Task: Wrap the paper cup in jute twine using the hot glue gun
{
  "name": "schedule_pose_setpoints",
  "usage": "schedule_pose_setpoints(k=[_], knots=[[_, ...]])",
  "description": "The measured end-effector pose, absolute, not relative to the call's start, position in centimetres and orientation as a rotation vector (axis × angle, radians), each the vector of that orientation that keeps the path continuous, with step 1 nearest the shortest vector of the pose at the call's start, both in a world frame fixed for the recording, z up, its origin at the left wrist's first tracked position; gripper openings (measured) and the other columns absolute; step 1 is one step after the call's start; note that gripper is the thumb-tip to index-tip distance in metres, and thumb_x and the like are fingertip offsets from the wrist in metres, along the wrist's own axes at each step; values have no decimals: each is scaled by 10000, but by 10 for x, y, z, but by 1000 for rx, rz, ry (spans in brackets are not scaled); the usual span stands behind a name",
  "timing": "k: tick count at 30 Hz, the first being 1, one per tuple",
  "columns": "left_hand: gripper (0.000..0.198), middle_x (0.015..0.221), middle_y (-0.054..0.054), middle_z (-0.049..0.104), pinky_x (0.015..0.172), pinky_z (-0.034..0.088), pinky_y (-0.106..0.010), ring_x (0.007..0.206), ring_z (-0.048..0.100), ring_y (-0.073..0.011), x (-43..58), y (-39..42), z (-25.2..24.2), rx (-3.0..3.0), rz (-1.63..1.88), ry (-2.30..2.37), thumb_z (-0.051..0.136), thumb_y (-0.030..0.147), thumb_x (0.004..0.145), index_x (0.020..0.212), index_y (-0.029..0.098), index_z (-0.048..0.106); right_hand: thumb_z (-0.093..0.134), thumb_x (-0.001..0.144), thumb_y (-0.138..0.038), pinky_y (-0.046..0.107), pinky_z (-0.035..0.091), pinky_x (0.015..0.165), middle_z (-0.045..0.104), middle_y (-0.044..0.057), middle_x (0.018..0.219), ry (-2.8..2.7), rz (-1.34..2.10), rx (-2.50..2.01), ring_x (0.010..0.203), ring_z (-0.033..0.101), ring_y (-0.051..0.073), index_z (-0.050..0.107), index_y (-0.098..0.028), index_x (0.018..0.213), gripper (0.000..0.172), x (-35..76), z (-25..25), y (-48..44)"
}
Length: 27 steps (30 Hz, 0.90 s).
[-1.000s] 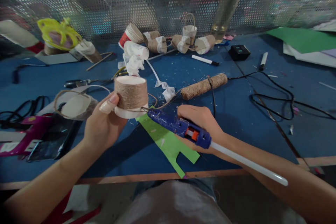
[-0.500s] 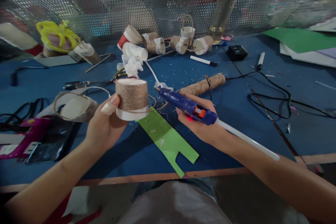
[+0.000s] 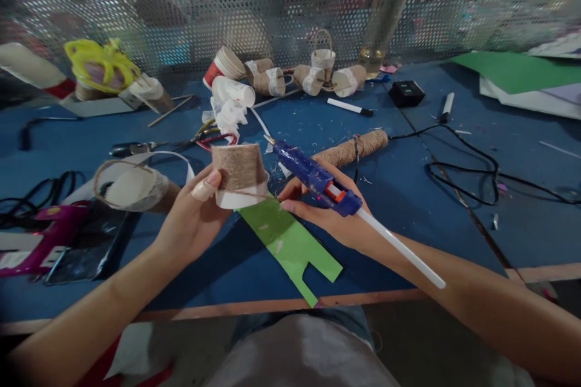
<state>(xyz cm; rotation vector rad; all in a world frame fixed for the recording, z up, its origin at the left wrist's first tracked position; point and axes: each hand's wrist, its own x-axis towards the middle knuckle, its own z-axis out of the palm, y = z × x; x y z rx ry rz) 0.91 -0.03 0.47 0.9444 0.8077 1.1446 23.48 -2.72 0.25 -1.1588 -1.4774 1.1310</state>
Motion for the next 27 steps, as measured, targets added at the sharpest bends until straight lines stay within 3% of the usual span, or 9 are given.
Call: schedule_pose_setpoints(k=[5,10,14,27], knots=[[312,1173,-43,761,895,536,-273,1081,702,-212,10,0,4,954,1184,864,807,367,852,1130,237,753,871,782,-244,355,597,805,732,-30,861,-1412,1145,-1112,827,696,171,568,-260,806,305,239,7,-28],[342,1196,-58,753,904,530,-284,1117,690,-229,10,1,2,1008,1177,898,813,369,848,1151,226,741,818,851,-346,325,533,821,695,-42,860,-1442,1193,-1077,842,650,152,594,-250,799,249,249,4,-23],[321,1166,-42,760,912,527,-259,1082,700,-195,9,0,1,1034,1154,842,795,363,871,1164,240,745,777,892,-391,325,500,804,668,-36,847,-1488,1231,-1079,816,613,159,690,-262,833,166,254,-3,-17],[273,1120,-30,779,823,553,-250,1041,713,-201,9,-1,2,972,1085,814,769,374,887,1133,257,787,853,817,-375,332,533,815,709,-7,849,-1268,1410,-1086,827,644,187,752,-264,784,153,249,-11,-16]])
